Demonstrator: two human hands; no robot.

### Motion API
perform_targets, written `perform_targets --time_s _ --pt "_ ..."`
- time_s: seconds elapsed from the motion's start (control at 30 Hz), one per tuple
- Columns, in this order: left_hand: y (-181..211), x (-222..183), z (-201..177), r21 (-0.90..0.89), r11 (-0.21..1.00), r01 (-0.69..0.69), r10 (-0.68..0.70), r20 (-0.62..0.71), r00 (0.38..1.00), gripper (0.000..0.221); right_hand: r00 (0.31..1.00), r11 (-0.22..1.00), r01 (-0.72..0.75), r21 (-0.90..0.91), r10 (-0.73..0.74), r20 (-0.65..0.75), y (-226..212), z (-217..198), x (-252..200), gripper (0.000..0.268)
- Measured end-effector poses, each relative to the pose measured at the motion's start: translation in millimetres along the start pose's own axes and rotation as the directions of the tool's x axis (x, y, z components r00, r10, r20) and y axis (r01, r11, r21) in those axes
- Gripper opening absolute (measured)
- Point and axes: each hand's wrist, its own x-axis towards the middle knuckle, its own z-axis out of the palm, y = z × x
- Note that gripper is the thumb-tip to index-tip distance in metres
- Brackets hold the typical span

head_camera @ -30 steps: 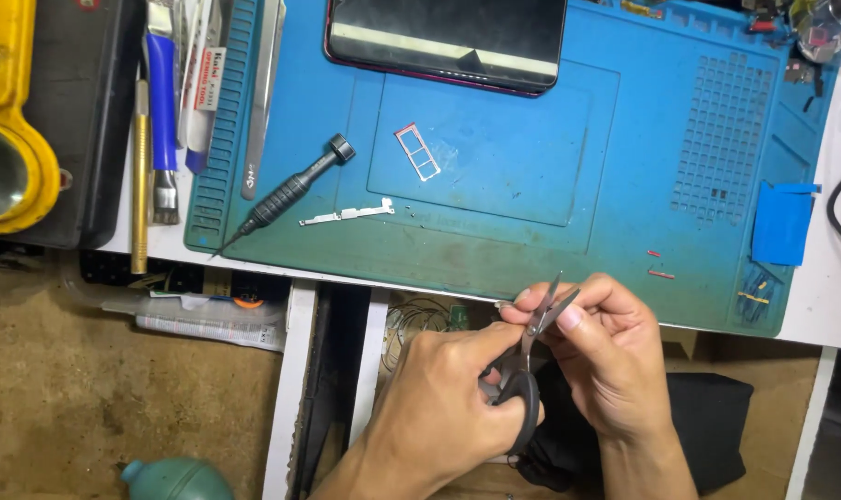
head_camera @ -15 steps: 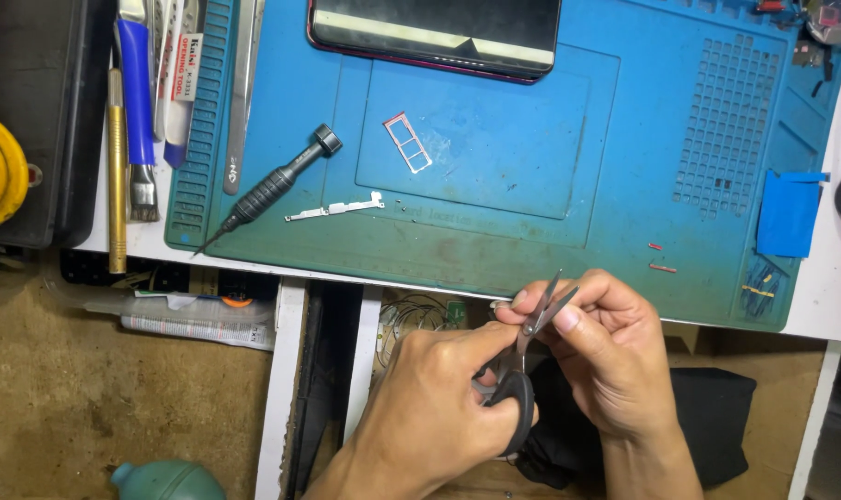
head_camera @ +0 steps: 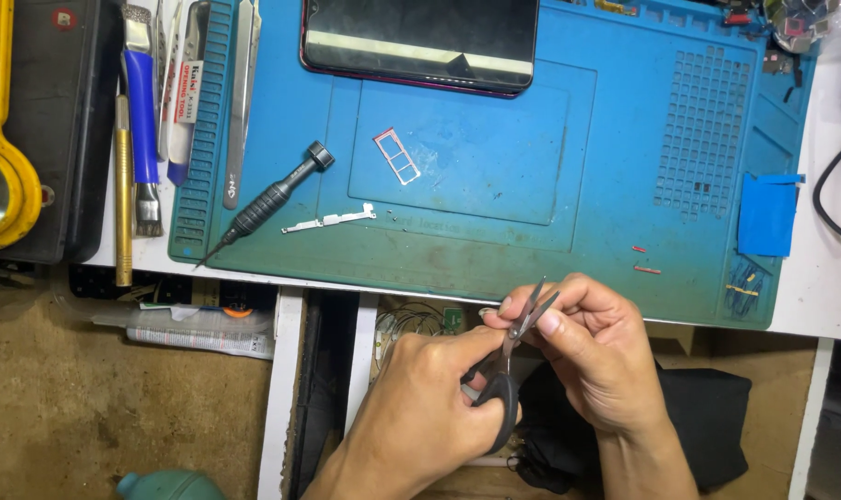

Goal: Trimming a fine copper wire using small scissors at a repair bench

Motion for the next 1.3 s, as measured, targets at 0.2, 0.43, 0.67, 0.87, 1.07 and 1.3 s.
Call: perform_targets --time_s 0.2,0.43,0.67,0.87,1.07,1.3 --pt "-1.8 -0.2 -0.8 0.038 0.999 0.016 -0.016 0.022 1.000 0.005 1.000 1.000 0.000 0.022 0.000 0.011 -0.2 0.4 1.0 0.010" --pt "-0.3 0.4 -4.7 0.025 1.000 0.019 -0.020 0.051 0.999 0.007 0.999 0.999 -0.022 -0.029 0.024 0.046 -2.7 -3.7 0.6 0.012" --pt "-1.9 -0.3 -3.7 0.072 0.995 0.067 -0.072 0.073 0.995 0.005 0.999 0.999 -0.039 -0.030 0.040 0.031 -2.3 -3.7 0.9 0.015" --pt "-0.2 0.5 -6.2 0.057 0.996 0.075 -0.080 0.093 0.992 0.004 0.999 0.998 -0.040 -0.042 0.041 0.034 -1.8 -3.8 0.2 0.014" --pt "-0.8 0.3 -5.1 0.052 0.998 0.045 -0.048 0.063 0.997 0.005 0.999 0.998 -0.031 -0.048 0.032 0.038 -1.9 -2.0 0.8 0.015" --pt "-0.5 0.5 -4.2 0.048 0.997 0.060 -0.063 0.055 0.996 0.006 0.999 0.999 -0.025 -0.037 0.026 0.045 -2.0 -1.0 1.3 0.013"
